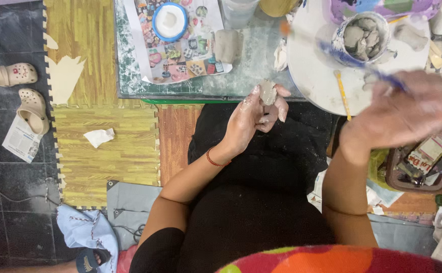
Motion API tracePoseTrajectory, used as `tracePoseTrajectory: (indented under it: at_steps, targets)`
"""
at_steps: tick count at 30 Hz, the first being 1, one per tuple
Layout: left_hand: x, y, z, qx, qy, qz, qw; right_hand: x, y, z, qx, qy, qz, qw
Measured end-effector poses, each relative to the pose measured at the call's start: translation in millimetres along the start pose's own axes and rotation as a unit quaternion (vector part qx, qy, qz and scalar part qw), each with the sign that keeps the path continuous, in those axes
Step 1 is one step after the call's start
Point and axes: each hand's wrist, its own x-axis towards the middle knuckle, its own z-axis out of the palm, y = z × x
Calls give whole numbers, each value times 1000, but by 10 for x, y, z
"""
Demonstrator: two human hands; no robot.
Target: The person kneads and shapes a small piece of clay by hand. They repeatedly roll and press the clay between their palms and fingers to form a small ball.
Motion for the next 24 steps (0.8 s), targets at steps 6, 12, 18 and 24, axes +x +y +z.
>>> tracePoseTrajectory:
  at_steps: [6,12,18,24]
  targets:
    - [-9,8,-26,-40,-9,-8,999,279,4,899,-78,-166,142,973]
    - [-49,-127,-153,-53,19,9,998,392,9,1286,-143,-304,103,936]
    - [-48,-315,-174,-40,80,26,996,115,-463,997,46,-247,222,942]
    - [-50,-440,-80,48,53,40,997,22,-835,837,63,-345,254,902]
